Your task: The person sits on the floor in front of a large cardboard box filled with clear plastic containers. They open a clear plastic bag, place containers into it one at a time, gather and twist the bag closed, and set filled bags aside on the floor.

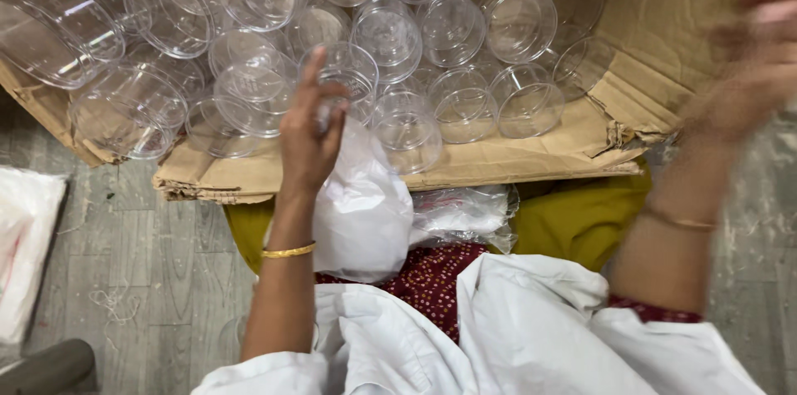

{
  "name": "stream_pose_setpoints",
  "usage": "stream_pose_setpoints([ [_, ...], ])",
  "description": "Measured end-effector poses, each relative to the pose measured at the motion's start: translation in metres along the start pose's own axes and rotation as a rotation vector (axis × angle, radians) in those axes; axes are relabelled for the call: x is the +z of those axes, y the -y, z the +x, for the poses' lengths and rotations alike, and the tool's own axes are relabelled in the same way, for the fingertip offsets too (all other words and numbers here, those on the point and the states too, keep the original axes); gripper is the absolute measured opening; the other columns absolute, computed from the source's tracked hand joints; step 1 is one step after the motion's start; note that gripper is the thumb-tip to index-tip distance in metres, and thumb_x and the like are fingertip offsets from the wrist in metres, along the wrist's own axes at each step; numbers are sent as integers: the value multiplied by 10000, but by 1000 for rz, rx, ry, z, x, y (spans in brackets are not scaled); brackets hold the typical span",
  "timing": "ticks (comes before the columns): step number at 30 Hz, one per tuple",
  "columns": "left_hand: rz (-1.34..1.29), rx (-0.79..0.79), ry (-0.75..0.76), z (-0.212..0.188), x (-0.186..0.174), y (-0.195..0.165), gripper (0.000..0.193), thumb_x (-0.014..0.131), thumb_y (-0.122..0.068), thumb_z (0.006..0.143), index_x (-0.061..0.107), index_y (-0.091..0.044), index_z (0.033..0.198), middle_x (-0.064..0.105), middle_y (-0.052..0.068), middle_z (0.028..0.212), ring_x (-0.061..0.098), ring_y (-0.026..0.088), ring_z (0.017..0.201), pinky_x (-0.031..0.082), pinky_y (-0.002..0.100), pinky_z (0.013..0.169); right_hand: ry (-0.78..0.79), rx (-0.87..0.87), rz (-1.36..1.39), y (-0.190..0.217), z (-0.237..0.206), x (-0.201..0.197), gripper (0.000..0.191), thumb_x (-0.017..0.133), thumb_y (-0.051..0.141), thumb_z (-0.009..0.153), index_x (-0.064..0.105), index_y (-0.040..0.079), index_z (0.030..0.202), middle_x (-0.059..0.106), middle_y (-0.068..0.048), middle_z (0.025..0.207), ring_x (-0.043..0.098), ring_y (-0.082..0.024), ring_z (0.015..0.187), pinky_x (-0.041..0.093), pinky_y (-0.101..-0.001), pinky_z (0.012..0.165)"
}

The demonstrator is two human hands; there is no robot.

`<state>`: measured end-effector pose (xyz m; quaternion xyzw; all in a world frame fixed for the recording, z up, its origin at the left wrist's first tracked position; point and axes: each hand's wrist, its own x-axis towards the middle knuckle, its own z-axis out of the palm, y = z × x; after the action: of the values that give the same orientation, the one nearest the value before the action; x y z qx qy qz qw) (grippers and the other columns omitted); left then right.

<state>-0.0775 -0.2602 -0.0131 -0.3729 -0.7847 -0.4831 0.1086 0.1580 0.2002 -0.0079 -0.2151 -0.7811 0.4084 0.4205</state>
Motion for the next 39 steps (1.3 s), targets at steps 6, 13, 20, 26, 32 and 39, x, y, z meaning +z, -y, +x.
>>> stream_pose_setpoints([
  [6,112,-299,-174,-9,-3,-5,330,633,-40,1014,615,3,1341,666,187,1290,649,320,1204,517,392,962,682,219,206,120,-63,215,354,598,368,1018,695,132,1264,757,-97,1225,741,-205,1084,638,-331,850],
  [13,45,-165,-215,-11,-2,-22,389,573,33,1049,592,-26,1434,654,168,1396,663,314,1298,526,403,1093,421,-107,-66,178,-101,276,513,628,409,1066,543,48,1420,641,-172,1352,636,-281,1261,559,-410,1008],
  [20,-374,-87,135,7,36,-41,628,516,152,878,570,-113,1445,505,85,1553,570,294,1400,571,290,873,116,51,216,135,-73,215,517,780,170,1011,500,88,1438,562,-128,1407,587,-251,1331,607,-334,981],
  [26,-277,-205,185,31,78,-31,386,614,-82,1007,636,-118,1390,633,116,1426,680,264,1244,572,358,987,-3,-9,-11,72,-67,214,522,757,2,983,506,81,1433,556,-91,1465,571,-242,1387,595,-328,1051],
  [32,-554,-292,213,29,48,-12,377,507,-288,1126,692,-12,1303,787,129,1163,734,198,1105,555,330,980,50,52,16,94,-70,215,422,674,30,1017,540,56,1416,630,-118,1401,615,-237,1340,527,-375,1103],
  [39,-1256,-431,266,33,18,-32,522,498,-432,1104,708,43,1152,775,154,1048,759,198,932,639,332,857,708,132,453,178,-97,217,675,785,176,892,434,28,1449,647,-114,1228,656,-169,1151,564,-301,1034],
])
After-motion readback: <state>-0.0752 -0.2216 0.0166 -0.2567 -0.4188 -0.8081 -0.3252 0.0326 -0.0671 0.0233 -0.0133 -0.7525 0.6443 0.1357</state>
